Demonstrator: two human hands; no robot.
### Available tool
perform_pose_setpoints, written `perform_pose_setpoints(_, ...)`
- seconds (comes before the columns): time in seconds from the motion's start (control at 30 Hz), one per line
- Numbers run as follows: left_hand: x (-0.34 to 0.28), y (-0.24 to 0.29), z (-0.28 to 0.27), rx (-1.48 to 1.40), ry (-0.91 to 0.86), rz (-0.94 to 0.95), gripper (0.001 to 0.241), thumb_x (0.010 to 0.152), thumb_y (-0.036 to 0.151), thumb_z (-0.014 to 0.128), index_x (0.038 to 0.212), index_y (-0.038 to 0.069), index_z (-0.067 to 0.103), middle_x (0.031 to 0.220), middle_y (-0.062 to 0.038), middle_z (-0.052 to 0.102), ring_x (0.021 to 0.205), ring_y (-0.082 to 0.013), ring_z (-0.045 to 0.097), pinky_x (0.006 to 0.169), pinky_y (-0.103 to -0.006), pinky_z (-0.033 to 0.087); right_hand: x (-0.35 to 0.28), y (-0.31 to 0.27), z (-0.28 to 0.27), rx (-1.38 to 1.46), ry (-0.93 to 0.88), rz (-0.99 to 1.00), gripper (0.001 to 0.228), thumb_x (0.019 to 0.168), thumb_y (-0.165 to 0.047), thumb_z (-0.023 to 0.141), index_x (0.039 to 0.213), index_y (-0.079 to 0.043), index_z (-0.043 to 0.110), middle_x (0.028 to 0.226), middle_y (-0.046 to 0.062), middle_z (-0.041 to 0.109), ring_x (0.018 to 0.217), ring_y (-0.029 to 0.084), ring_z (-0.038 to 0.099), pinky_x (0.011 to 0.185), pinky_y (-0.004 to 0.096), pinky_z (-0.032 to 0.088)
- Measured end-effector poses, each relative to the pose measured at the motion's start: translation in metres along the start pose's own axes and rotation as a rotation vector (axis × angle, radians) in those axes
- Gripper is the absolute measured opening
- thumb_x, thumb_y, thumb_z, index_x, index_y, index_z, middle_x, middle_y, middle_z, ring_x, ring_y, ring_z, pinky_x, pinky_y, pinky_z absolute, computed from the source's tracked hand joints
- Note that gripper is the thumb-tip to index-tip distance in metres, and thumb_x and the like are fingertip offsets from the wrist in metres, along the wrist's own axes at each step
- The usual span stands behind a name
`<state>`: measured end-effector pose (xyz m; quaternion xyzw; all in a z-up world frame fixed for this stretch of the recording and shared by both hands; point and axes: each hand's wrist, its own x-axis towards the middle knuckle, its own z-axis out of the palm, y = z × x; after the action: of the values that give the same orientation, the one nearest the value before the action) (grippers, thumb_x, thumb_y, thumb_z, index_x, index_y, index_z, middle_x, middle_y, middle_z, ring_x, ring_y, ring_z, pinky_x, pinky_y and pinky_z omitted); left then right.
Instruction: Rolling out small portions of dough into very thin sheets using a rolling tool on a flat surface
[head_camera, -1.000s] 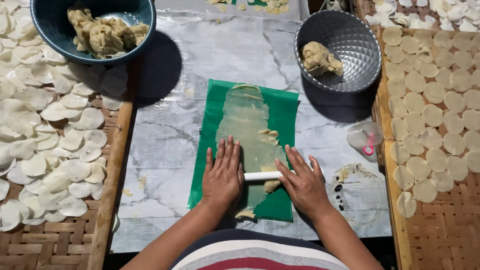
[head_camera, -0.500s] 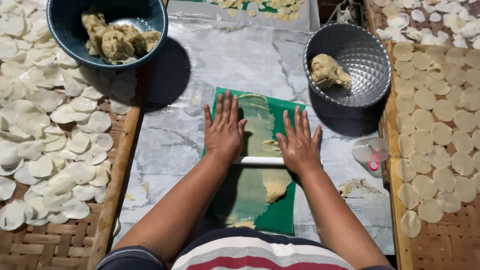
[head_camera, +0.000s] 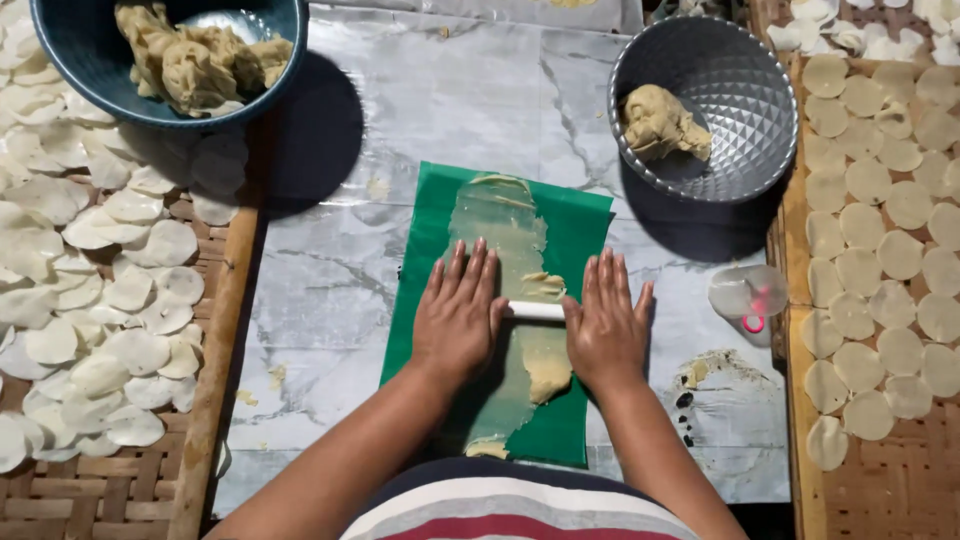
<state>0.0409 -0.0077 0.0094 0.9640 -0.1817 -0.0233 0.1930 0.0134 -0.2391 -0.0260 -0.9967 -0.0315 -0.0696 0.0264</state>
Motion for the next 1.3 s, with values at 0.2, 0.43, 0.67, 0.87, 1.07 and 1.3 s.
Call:
perform_pose_setpoints(0.2,0.079,-0.016,-0.003,0.028,-0.14,-0.086,0.066,0.107,0.046,0.026,0.165,0.017,0.017,0.173,-0.01,0.01,0.159,-0.0332,0.004,0.127,-0.0572,-0.001,0.077,0.01,0.002,0.029,-0.177,0.089,0.07,0.108,-0.057,0.025,0.165,-0.015,0.022,0.171,0.018,0.018,0.159,0.033,0.014,0.118,0.075,0.01)
perform_pose_setpoints(0.43,0.108,-0.034,0.001,-0.045,-0.06,-0.121,0.073,0.108,0.053,0.023,0.165,0.01,0.013,0.173,-0.016,0.006,0.16,-0.0337,0.003,0.127,-0.0585,0.003,0.081,0.01,-0.015,0.166,0.245,-0.055,0.064,0.108,-0.052,0.047,0.149,-0.004,0.049,0.157,0.022,0.044,0.147,0.036,0.04,0.112,0.055,0.033)
perform_pose_setpoints(0.67,0.052,-0.033,-0.001,-0.032,0.203,0.236,0.075,0.104,0.044,0.051,0.165,0.013,0.022,0.172,-0.014,0.016,0.159,-0.0324,0.015,0.127,-0.0522,0.015,0.0,0.016,-0.025,0.254,0.302,-0.117,0.043,0.094,-0.047,0.069,0.126,-0.02,0.062,0.121,-0.002,0.052,0.118,0.022,0.057,0.102,0.042,0.041)
perform_pose_setpoints(0.87,0.017,-0.028,0.011,0.009,0.192,0.362,0.054,0.104,0.046,0.047,0.15,0.019,0.051,0.158,-0.012,0.047,0.15,-0.0312,0.038,0.121,-0.0493,0.032,-0.037,0.008,-0.045,0.079,0.205,-0.202,0.031,0.097,-0.039,0.059,0.122,-0.021,0.065,0.104,-0.001,0.055,0.098,0.024,0.06,0.09,0.042,0.046)
perform_pose_setpoints(1.07,-0.03,0.0,-0.004,-0.003,0.236,0.442,0.051,0.104,0.04,0.049,0.146,0.013,0.054,0.157,-0.01,0.049,0.149,-0.029,0.04,0.119,-0.0454,0.033,-0.106,-0.031,-0.078,0.035,0.167,-0.028,0.049,0.091,-0.026,0.062,0.14,-0.018,0.06,0.105,0.004,0.057,0.092,0.025,0.056,0.082,0.04,0.043)
perform_pose_setpoints(1.3,-0.024,0.016,0.003,-0.039,0.263,0.387,0.054,0.103,0.029,0.048,0.148,-0.001,0.051,0.157,-0.016,0.048,0.149,-0.0326,0.04,0.121,-0.0431,0.03,-0.104,-0.032,-0.06,0.069,0.102,0.044,0.06,0.099,-0.024,0.051,0.15,0.006,0.042,0.161,0.026,0.039,0.146,0.032,0.045,0.109,0.048,0.036)
